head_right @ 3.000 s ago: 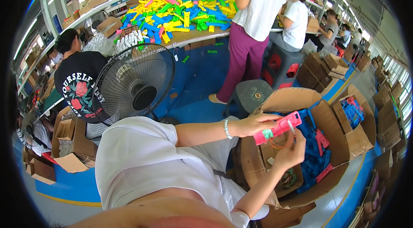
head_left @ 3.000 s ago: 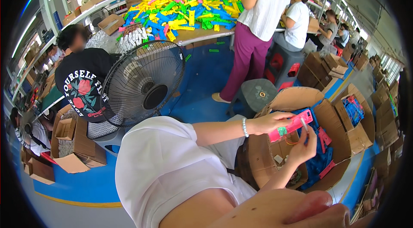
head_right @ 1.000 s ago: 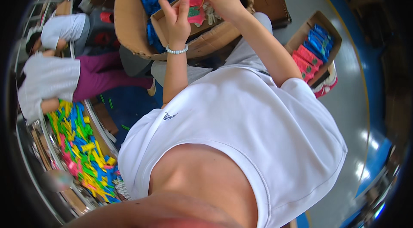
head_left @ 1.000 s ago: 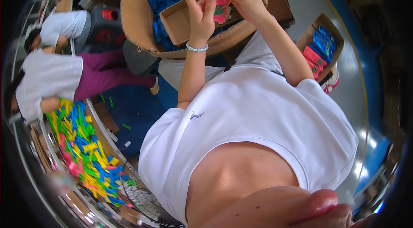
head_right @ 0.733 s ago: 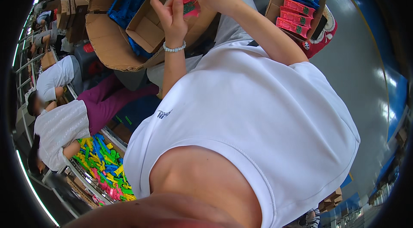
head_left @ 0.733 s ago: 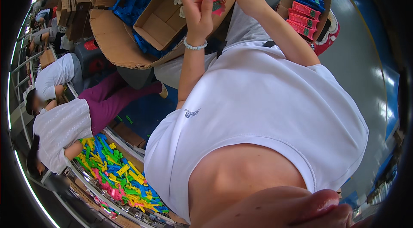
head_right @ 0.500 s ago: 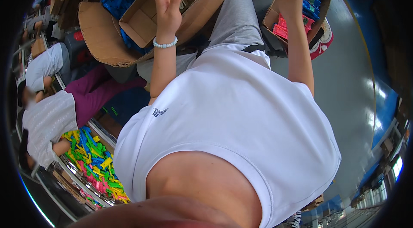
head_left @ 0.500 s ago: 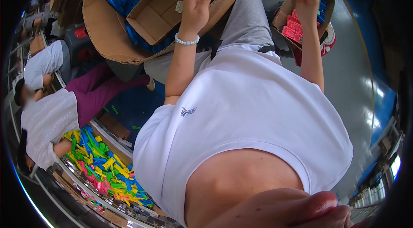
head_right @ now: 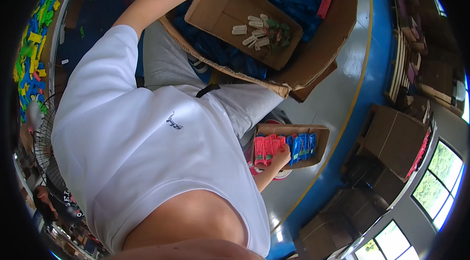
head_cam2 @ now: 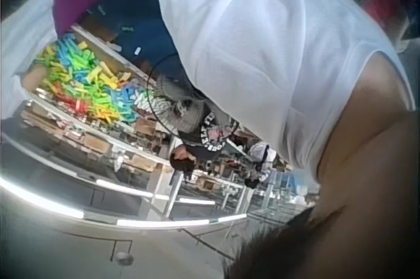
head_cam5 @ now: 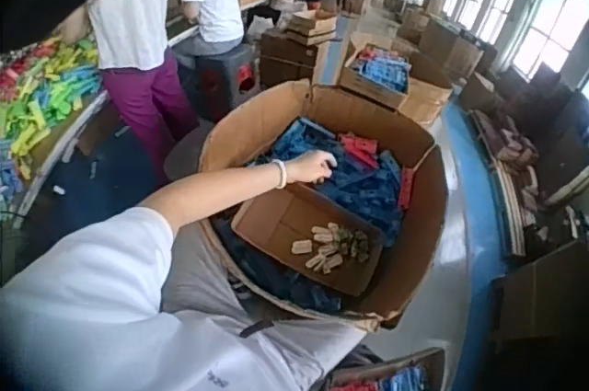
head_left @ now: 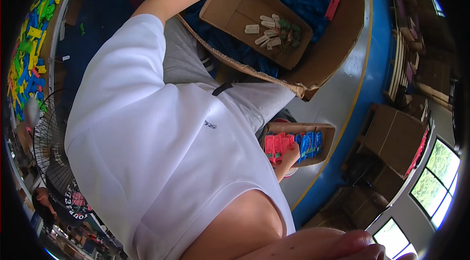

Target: Assembling electronic components into plastic toy housings.

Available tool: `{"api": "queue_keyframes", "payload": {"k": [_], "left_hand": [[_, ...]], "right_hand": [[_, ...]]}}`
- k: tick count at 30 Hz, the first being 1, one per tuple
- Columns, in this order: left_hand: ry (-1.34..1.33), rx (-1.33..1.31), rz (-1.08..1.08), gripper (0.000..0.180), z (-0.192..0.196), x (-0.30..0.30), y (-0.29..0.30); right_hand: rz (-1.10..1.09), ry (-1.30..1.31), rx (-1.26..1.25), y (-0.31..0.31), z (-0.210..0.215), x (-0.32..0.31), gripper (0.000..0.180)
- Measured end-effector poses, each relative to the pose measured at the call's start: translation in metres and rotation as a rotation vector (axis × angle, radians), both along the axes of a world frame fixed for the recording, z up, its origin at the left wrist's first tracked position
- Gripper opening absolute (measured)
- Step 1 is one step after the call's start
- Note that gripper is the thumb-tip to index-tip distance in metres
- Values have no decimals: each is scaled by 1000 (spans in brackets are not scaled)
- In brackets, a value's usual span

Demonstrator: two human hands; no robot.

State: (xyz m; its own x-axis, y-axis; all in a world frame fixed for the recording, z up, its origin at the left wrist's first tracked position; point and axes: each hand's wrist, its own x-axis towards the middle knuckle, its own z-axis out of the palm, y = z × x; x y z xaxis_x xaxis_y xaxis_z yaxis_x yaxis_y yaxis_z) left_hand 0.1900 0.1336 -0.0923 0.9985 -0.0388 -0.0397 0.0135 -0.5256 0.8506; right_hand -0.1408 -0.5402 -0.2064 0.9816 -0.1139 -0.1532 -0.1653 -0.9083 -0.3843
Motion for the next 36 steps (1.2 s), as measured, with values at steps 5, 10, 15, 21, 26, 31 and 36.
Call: {"api": "queue_keyframes", "payload": {"k": [5,10,15,21,26,31,36], "left_hand": [[-66,511,1,38,-89,102,-11],[11,652,-7,43,-160,163,-69],[-86,931,427,44,-184,166,27],[-71,773,-230,63,-67,151,-68],[-338,657,-148,52,14,75,-19],[-273,-21,79,58,78,-7,-20],[-212,-570,-21,37,95,-82,-4]], "right_hand": [[-93,-7,81,-14,26,7,31],[-136,53,21,20,76,27,27],[173,-202,-111,61,123,149,22],[217,-673,-49,203,250,217,17],[877,75,106,337,208,315,23],[913,91,-186,392,29,393,30],[733,136,-294,402,8,358,29]]}}
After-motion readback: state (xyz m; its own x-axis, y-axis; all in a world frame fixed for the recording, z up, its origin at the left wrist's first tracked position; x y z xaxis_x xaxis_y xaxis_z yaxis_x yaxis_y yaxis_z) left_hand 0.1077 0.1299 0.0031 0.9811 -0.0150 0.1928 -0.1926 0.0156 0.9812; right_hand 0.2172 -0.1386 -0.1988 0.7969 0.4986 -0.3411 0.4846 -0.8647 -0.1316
